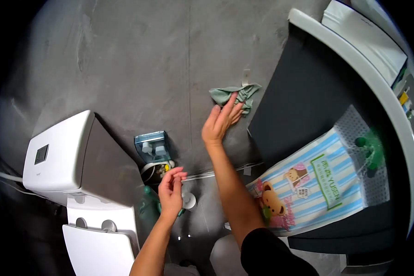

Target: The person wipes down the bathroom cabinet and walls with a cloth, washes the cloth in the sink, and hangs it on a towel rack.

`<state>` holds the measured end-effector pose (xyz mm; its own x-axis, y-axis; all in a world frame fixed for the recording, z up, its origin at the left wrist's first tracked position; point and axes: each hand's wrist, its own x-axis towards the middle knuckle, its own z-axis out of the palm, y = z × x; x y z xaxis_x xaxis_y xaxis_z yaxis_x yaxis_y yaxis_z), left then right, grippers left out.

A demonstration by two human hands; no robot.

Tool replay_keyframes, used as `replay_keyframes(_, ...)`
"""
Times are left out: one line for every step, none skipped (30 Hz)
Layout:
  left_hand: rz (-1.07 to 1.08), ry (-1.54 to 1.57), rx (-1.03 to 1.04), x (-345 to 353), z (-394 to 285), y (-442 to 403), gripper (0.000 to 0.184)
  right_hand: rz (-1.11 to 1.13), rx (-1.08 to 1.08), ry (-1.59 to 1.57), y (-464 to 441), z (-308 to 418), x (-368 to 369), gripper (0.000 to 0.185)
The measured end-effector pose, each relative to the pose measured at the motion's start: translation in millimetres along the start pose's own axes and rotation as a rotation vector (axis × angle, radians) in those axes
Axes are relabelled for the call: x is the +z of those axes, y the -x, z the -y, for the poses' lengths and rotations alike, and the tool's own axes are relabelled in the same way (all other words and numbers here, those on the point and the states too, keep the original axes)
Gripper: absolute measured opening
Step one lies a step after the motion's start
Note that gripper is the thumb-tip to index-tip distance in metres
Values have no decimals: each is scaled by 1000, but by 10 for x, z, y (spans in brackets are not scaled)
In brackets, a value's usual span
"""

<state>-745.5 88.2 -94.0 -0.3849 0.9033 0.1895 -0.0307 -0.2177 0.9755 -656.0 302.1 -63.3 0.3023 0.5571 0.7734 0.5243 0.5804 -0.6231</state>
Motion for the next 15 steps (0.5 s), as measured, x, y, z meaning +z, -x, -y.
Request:
replay_keyframes(9, -25, -36, -6, 113, -31, 23, 23, 30, 21, 43, -91, -3, 63)
replay_keyframes(-5, -55, -111, -13, 212, -32, 24, 52, 58, 40, 138, -170, 35, 64)
replay_keyframes(-25, -35, -139, -17, 288, -9, 25, 5, 180, 14, 353, -284, 70, 67)
replay_keyframes(-43, -14, -163, -14, 371, 6, 26, -41, 325, -8, 632, -523, 175, 71)
replay_keyframes(-51, 9, -153, -23, 473, 46, 28, -89, 471, -30, 961, -811, 336, 75)
replay_keyframes(-56, 7, -153, -11, 456, 89, 29, -139, 620, -52, 1228, -969, 450, 79)
replay_keyframes(-74, 39, -168, -17, 469, 135, 28, -112, 822, -125, 1403, -994, 471, 82)
replay_keyframes(-90, 75, -181, -15, 483, 170, 28, -90, 1019, -196, 1542, -1024, 482, 85)
replay_keyframes(-108, 70, -191, -27, 503, 195, 28, -68, 1210, -271, 1604, -1014, 504, 89)
replay_keyframes(-126, 64, -199, -66, 525, 222, 27, -45, 1414, -601, 1589, -874, 507, 90)
replay_keyframes(-141, 58, -206, -103, 544, 223, 27, -20, 1598, -945, 1580, -714, 528, 92)
replay_keyframes(-140, 56, -198, -132, 546, 214, 27, -32, 1626, -997, 1435, -399, 567, 92)
replay_keyframes(-139, 54, -194, -157, 542, 208, 27, -8, 1575, -1109, 1327, -150, 568, 87)
replay_keyframes(-139, 53, -185, -166, 537, 191, 27, 153, 1465, -1330, 1087, 235, 353, 80)
replay_keyframes(-137, 46, -161, -162, 525, 188, 27, 138, 1304, -1346, 925, 525, 238, 75)
